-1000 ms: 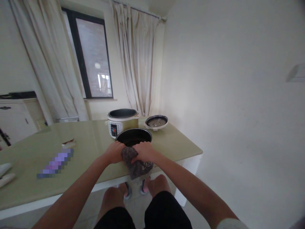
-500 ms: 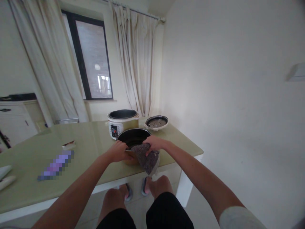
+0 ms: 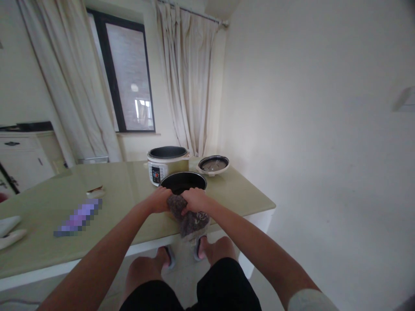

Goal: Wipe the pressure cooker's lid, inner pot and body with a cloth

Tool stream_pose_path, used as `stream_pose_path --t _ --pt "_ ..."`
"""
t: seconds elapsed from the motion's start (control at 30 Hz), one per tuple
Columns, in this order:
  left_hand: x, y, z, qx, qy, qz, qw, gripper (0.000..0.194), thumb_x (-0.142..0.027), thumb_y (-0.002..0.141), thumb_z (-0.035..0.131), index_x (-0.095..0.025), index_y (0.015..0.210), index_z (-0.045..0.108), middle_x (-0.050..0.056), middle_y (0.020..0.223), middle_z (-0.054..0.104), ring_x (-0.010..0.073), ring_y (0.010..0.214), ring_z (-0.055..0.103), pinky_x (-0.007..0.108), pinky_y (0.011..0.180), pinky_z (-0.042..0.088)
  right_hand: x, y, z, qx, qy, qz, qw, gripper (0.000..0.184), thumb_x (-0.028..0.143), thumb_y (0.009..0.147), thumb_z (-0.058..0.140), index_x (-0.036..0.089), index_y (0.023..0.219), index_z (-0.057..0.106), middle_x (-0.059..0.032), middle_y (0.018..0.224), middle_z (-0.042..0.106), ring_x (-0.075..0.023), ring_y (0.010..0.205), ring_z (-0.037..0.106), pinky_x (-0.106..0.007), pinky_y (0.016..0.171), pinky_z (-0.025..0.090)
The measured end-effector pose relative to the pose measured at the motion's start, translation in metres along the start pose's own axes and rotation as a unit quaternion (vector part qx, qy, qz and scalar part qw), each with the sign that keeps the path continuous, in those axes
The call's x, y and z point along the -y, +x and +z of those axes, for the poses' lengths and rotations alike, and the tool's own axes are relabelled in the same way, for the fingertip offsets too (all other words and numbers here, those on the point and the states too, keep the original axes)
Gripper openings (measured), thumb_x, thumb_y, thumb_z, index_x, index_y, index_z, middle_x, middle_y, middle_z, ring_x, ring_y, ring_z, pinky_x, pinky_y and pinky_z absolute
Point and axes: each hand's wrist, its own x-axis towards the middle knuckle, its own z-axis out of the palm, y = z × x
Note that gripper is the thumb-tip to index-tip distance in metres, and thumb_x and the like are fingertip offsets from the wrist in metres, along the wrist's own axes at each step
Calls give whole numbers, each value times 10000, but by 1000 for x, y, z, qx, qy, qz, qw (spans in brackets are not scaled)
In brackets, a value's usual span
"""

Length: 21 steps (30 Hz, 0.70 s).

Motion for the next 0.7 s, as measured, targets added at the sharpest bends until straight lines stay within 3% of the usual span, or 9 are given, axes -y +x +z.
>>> stream_pose_path --t 0.2,0.33,0.43,0.53,0.7 --pt "-3 -4 7 -23 3 2 1000 263 -446 831 758 -187 836 804 141 953 811 341 1014 752 397 924 501 -39 -7 8 -34 13 -78 996 615 763 846 724 245 1174 758 -98 1107 809 -297 1035 755 -332 842 513" --pt "-1 -2 16 -35 4 -18 999 462 -640 777 782 -212 947 819 157 1057 804 360 1108 723 409 952 505 -78 -4 6 -32 19 -136 990 517 654 826 822 210 1088 782 -89 1057 801 -264 1062 727 -312 903 481" --pt "1 0 19 -38 0 -22 999 560 -710 765 763 -203 996 821 175 1070 799 375 1128 714 431 974 499 -92 -3 1 -35 10 -151 988 497 583 794 879 202 1099 785 -82 1077 803 -274 1127 711 -330 966 468" --pt "1 1 18 -37 -7 -20 999 555 -711 764 761 -204 983 817 169 1046 801 375 1110 718 436 981 494 -82 -5 -3 -13 -7 -131 991 542 646 792 851 211 1109 787 -82 1075 812 -292 1107 734 -332 934 491" --pt "0 0 11 -26 -4 -19 999 337 -494 770 798 -197 931 800 173 1034 791 373 1067 730 423 950 507 -23 -3 1 -25 -12 -54 998 692 826 799 714 231 1145 787 -122 1106 817 -317 1019 774 -339 823 551"
